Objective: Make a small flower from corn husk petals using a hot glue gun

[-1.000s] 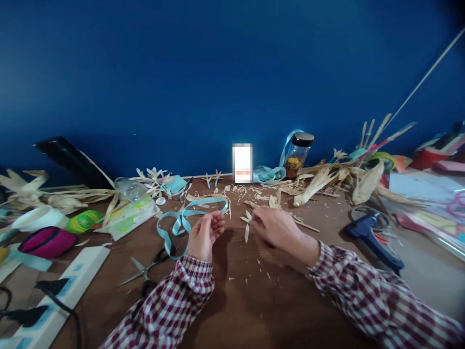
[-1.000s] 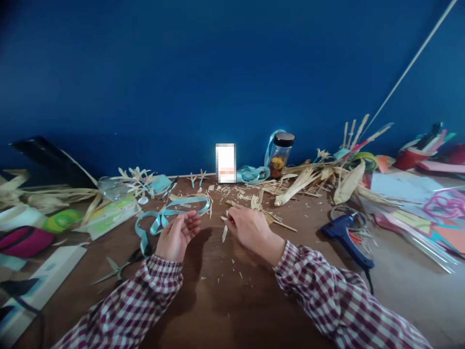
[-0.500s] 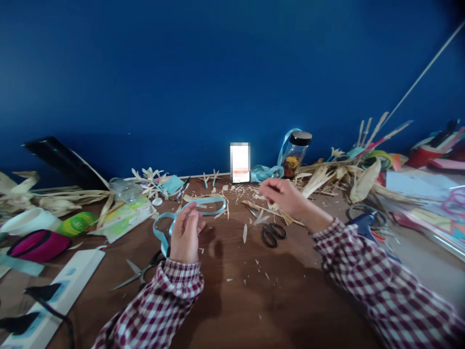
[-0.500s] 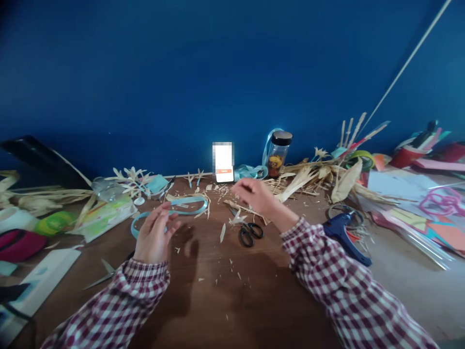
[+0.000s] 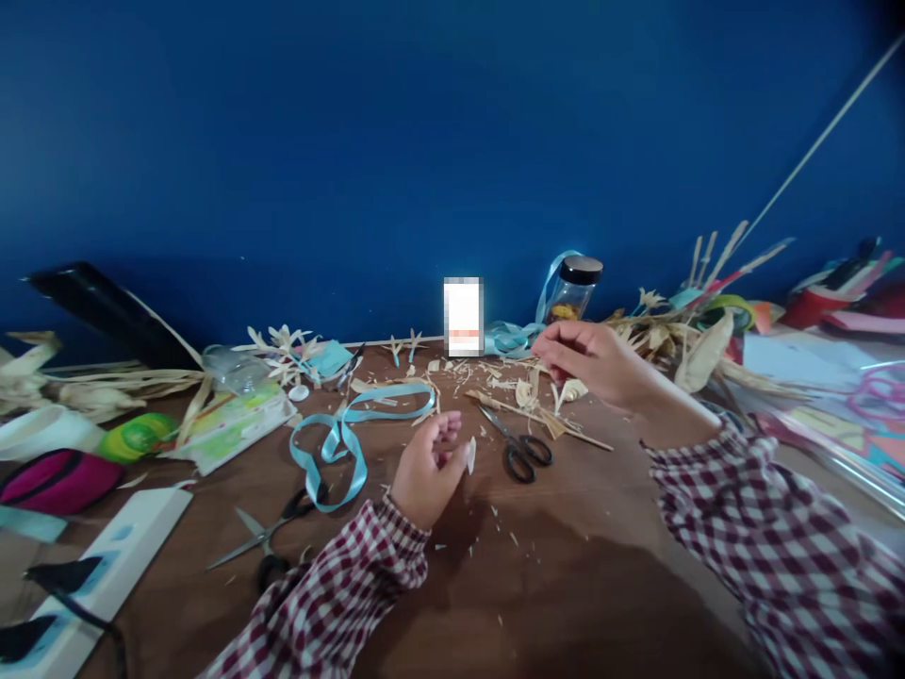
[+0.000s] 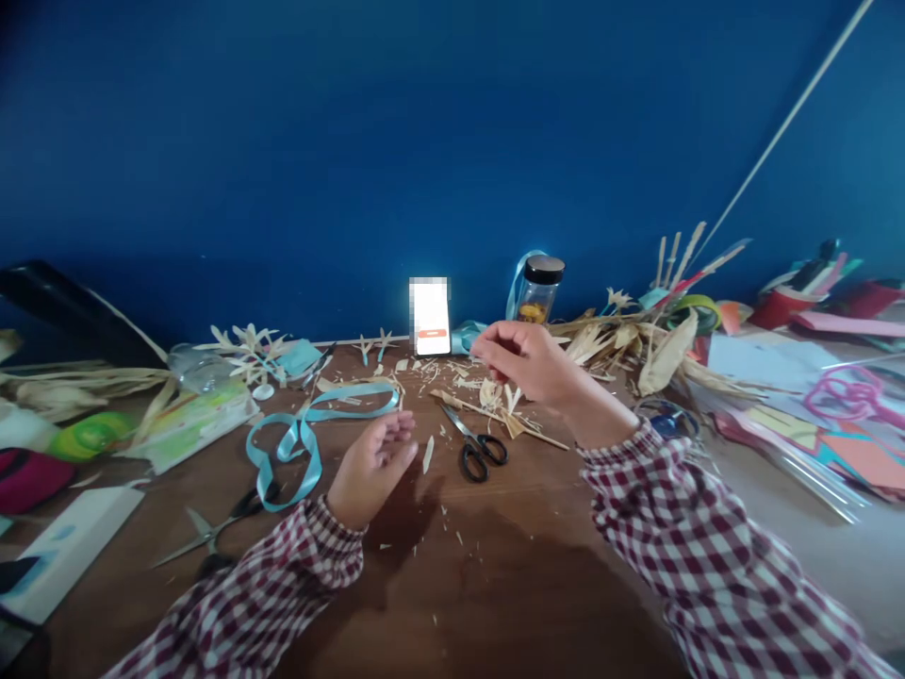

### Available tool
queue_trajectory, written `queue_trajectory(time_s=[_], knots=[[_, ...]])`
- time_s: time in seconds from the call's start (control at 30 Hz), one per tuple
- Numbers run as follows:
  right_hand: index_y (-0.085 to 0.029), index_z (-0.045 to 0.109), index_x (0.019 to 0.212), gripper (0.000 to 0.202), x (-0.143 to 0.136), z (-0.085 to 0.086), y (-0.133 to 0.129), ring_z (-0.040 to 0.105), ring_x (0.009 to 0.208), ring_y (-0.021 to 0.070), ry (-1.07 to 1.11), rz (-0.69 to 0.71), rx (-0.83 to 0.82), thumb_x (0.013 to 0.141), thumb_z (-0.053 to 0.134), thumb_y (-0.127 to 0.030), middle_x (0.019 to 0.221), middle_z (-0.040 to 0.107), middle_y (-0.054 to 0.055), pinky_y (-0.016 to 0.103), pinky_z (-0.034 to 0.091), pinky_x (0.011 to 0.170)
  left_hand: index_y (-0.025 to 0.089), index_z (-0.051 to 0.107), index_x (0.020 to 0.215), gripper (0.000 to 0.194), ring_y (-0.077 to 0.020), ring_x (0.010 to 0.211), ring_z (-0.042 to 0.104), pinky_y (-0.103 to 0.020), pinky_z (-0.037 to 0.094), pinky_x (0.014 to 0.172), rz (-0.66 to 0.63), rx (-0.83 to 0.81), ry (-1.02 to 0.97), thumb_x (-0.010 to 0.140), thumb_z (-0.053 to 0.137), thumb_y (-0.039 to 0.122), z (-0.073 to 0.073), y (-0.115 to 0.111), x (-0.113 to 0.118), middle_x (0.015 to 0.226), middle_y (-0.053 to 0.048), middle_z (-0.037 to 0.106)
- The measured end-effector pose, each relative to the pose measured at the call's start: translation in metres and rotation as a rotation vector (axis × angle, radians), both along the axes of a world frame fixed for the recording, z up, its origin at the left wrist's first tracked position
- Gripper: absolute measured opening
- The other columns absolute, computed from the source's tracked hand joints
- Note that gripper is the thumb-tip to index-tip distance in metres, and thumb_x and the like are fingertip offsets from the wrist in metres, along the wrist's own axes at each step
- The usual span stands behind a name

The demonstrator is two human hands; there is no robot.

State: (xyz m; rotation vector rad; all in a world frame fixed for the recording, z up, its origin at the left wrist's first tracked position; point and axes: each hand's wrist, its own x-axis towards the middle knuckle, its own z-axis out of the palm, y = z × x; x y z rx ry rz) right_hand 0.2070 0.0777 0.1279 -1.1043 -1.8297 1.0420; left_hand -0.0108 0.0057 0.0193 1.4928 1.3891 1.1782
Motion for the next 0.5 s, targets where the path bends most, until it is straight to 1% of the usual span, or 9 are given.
queue_trajectory(time_s=[0.07,0.17,0.2,0.27,0.3,0.37,0.5], knots=[[-0.016,0.058,0.077,0.021,-0.009,0.009,-0.013,0.048,0.052,0.0068,-0.021,0.094,-0.004,0.084,0.054,-0.036,0.059,0.051,-0.002,0.021,0.039,0.048,0.021,0.046,0.121,0.053,-0.0252,0.108,0.052,-0.041,0.046,0.084,-0.064,0.023,0.023,0.072,0.064,0.028,0.002,-0.003,-0.001,0.121,-0.013,0.053],[-0.016,0.059,0.081,0.021,-0.023,0.014,-0.028,0.045,0.050,0.0061,-0.013,0.196,-0.004,0.086,0.052,-0.036,0.057,0.049,-0.004,0.020,0.034,0.044,0.026,0.037,0.130,0.074,-0.0284,0.122,0.039,-0.047,0.036,0.097,-0.253,-0.003,-0.036,0.065,0.073,0.028,0.006,-0.009,-0.006,0.135,-0.013,0.042],[-0.016,0.059,0.081,0.021,-0.028,0.014,-0.031,0.044,0.050,0.0060,-0.020,0.218,0.001,0.086,0.052,-0.036,0.057,0.049,-0.004,0.020,0.032,0.044,0.026,0.035,0.131,0.078,-0.0285,0.123,0.039,-0.047,0.035,0.098,-0.321,-0.034,-0.080,0.063,0.074,0.028,0.007,-0.010,-0.008,0.136,-0.013,0.040],[-0.016,0.059,0.080,0.021,-0.035,0.013,-0.035,0.042,0.050,0.0059,-0.033,0.248,0.014,0.086,0.052,-0.036,0.057,0.048,-0.004,0.020,0.030,0.043,0.026,0.035,0.131,0.080,-0.0272,0.115,0.046,-0.045,0.041,0.092,-0.394,-0.121,-0.175,0.062,0.076,0.028,0.006,-0.012,-0.009,0.132,-0.014,0.043],[-0.016,0.058,0.079,0.021,-0.039,0.012,-0.037,0.041,0.050,0.0058,-0.033,0.258,0.017,0.086,0.052,-0.035,0.057,0.048,-0.004,0.020,0.029,0.043,0.025,0.036,0.129,0.078,-0.0255,0.108,0.051,-0.043,0.045,0.088,-0.392,-0.167,-0.214,0.062,0.076,0.028,0.004,-0.012,-0.009,0.128,-0.014,0.046],[-0.017,0.058,0.078,0.021,-0.044,0.010,-0.038,0.040,0.050,0.0055,-0.018,0.273,0.020,0.086,0.052,-0.035,0.057,0.048,-0.004,0.021,0.028,0.043,0.024,0.039,0.126,0.072,-0.0211,0.094,0.058,-0.039,0.048,0.081,-0.338,-0.233,-0.257,0.063,0.075,0.028,0.001,-0.010,-0.006,0.118,-0.013,0.052],[-0.017,0.057,0.078,0.020,-0.048,0.010,-0.038,0.040,0.049,0.0055,0.005,0.290,0.001,0.085,0.053,-0.034,0.057,0.048,-0.004,0.021,0.028,0.044,0.018,0.045,0.119,0.056,-0.0173,0.080,0.062,-0.034,0.051,0.071,-0.208,-0.260,-0.322,0.070,0.068,0.030,-0.002,-0.007,-0.002,0.103,-0.012,0.060]])
